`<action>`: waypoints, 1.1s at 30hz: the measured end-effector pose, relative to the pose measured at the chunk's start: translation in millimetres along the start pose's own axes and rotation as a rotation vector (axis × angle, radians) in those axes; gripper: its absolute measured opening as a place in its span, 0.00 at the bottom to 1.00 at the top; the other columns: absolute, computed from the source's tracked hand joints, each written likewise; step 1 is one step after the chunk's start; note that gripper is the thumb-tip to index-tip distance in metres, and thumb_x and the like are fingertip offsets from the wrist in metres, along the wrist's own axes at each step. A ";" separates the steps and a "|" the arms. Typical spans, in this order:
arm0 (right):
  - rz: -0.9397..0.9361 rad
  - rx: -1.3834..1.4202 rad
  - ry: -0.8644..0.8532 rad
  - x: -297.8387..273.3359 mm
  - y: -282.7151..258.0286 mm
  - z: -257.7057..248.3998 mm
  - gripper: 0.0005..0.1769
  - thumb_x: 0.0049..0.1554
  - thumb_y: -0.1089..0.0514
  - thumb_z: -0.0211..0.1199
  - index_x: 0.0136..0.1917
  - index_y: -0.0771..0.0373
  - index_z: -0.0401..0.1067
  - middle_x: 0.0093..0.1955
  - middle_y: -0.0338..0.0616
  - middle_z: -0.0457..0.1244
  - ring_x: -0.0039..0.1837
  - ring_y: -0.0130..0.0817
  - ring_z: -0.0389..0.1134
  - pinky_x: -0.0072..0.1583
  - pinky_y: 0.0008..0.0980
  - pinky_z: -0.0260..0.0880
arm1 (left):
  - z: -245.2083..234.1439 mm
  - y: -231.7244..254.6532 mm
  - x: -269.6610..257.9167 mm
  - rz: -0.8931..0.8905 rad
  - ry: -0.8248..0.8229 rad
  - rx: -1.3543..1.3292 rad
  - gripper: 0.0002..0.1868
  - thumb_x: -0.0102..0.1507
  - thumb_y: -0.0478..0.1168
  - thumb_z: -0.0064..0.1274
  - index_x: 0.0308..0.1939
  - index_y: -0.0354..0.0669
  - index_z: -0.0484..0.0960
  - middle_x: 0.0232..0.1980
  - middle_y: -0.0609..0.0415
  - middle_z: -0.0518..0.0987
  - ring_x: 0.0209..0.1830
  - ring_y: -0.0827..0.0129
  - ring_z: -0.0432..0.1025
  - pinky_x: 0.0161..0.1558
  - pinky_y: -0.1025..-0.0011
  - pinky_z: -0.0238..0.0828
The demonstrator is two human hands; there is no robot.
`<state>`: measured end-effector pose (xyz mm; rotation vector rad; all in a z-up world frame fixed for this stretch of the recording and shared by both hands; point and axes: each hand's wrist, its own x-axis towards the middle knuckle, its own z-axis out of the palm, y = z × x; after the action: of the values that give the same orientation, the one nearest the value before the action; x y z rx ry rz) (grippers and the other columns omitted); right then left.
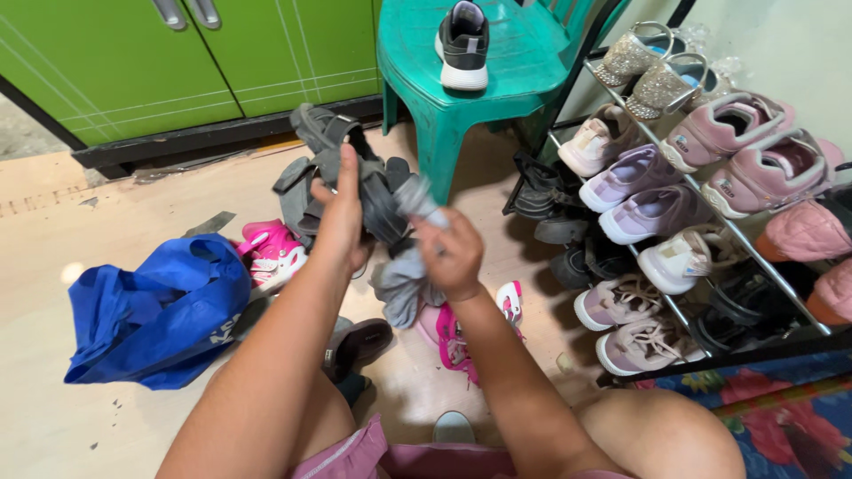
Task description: The person sits on the floor and wipes several pairs of shoes with a cloth, including black sandals, pink children's shoes, and gray slippers. The person places some cleaned shoes into a blue bag.
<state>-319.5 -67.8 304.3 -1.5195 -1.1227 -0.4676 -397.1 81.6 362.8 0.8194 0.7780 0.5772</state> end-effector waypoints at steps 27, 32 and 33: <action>0.350 0.021 0.114 47.7 57.7 -52.2 0.23 0.71 0.53 0.50 0.76 0.59 0.65 0.72 0.52 0.61 0.73 0.41 0.64 0.74 0.39 0.60 | -15.4 7.2 -50.1 0.318 -0.442 1.526 0.59 0.44 0.51 0.76 0.75 0.65 0.60 0.73 0.43 0.65 0.71 0.50 0.62 0.66 0.56 0.60; 0.206 0.194 0.254 51.0 41.0 -54.1 0.23 0.73 0.59 0.47 0.77 0.70 0.62 0.76 0.56 0.59 0.77 0.40 0.60 0.77 0.33 0.55 | -11.6 21.8 -63.6 0.285 -0.117 1.894 0.71 0.41 0.51 0.78 0.81 0.82 0.47 0.74 0.35 0.58 0.74 0.39 0.55 0.66 0.43 0.59; 0.197 0.233 0.267 54.2 38.1 -52.8 0.23 0.73 0.59 0.48 0.77 0.70 0.62 0.77 0.55 0.59 0.78 0.40 0.60 0.78 0.34 0.55 | -10.6 25.6 -58.9 0.170 -0.126 1.846 0.73 0.41 0.52 0.79 0.81 0.80 0.44 0.75 0.34 0.56 0.74 0.37 0.53 0.67 0.44 0.58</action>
<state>-247.4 -91.6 342.1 -1.3037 -0.7823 -0.3773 -444.3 58.5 401.2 2.5792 1.0199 -0.2535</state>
